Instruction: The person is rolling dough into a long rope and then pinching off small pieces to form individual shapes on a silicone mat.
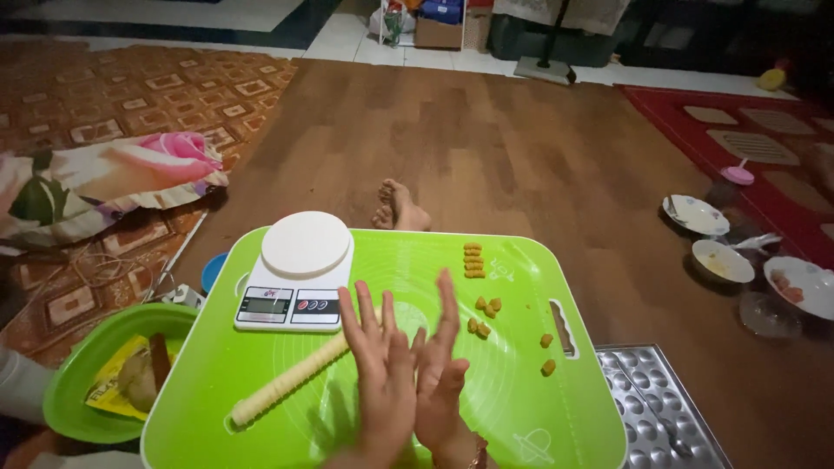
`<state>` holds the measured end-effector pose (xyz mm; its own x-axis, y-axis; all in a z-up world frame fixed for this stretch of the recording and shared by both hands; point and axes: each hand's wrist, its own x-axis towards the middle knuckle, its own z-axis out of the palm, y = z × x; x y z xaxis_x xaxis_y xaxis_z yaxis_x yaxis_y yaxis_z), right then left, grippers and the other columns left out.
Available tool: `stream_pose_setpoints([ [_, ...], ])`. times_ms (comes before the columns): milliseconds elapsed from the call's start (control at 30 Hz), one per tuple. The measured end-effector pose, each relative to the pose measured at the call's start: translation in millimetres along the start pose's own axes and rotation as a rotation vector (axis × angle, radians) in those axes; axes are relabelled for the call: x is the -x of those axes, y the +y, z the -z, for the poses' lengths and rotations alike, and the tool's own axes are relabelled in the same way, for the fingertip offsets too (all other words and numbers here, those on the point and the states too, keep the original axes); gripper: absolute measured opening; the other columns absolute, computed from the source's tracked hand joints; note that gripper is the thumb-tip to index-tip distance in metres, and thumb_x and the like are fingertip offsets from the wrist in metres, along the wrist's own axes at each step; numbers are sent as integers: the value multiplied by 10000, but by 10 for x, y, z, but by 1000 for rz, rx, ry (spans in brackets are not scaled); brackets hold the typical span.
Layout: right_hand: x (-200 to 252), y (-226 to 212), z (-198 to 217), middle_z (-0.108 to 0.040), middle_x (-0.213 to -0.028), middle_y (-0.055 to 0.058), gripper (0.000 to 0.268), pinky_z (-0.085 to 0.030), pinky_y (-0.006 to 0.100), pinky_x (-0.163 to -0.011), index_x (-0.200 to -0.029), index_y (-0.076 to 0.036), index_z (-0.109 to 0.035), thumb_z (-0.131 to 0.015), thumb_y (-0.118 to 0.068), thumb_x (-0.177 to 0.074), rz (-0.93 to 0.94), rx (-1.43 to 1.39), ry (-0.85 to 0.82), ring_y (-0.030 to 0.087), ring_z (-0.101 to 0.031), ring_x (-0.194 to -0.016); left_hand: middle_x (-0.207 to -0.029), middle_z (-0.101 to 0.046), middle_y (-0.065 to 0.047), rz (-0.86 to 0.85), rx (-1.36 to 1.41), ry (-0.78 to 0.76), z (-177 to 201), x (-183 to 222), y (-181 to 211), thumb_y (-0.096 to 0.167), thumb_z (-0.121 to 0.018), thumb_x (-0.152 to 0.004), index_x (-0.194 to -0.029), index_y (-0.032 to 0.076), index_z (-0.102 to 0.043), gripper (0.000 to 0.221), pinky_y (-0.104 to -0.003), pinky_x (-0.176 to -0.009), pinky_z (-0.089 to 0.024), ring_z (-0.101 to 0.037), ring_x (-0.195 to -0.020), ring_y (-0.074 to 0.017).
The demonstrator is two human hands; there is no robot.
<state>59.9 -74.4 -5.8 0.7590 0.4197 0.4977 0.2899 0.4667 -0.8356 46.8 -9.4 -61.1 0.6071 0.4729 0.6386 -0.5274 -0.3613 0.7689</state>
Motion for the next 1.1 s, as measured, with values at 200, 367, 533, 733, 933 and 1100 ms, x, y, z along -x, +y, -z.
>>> stream_pose_setpoints([
  [200,53,-196,532,-200,-1712,48,702,-151,425,-1253,-1585,-141,-218,-147,-471,-970,-334,476,163,217,-169,-1573,-1695,-207,-171,-143,-404,-652,114,-344,-491,49,-502,-986,-1586,137,-246,658,-538,-1244,6,-173,-1574,-298],
  [367,412,313,1281,-374,-1643,88,738,-322,513,-1193,-1490,-145,-446,-230,-555,-916,-510,394,352,282,-303,-1534,-1706,-15,-98,53,-845,-1074,74,-387,-309,321,-473,-998,-1615,151,-136,723,-529,-1223,2,-42,-1555,-253],
  [533,749,224,1658,-547,-1511,167,544,-446,462,-1156,-1373,-97,-600,-221,-265,-1020,-420,689,226,310,-507,-1412,-1712,1,-70,63,-873,-1058,-81,-457,-633,736,-181,-930,-1636,229,-100,873,-489,-1241,-1,-24,-1562,-242],
  [733,834,-41,1477,-651,-1390,139,409,-527,397,-1033,-1312,-32,-583,-488,-81,-917,-254,708,332,266,-604,-1319,-1714,13,-89,65,-904,-980,-172,-365,-870,714,-222,-956,-1637,221,-76,853,-479,-1239,24,-33,-1569,-222],
  [933,846,-55,1443,-586,-1446,201,582,-490,479,-1016,-1376,-26,-629,-345,-294,-944,-689,189,641,354,-622,-1133,-1706,-1,-94,-37,-991,-903,-152,-268,-947,769,-189,-940,-1630,230,-111,879,-531,-1213,85,24,-1560,-221],
  [1100,820,-38,1418,-604,-1450,193,656,-452,519,-1085,-1372,-64,-639,-361,-403,-884,-727,306,585,367,-636,-1279,-1706,4,-109,13,-988,-919,-175,-318,-890,756,-189,-943,-1632,208,-75,888,-532,-1209,102,39,-1562,-225],
])
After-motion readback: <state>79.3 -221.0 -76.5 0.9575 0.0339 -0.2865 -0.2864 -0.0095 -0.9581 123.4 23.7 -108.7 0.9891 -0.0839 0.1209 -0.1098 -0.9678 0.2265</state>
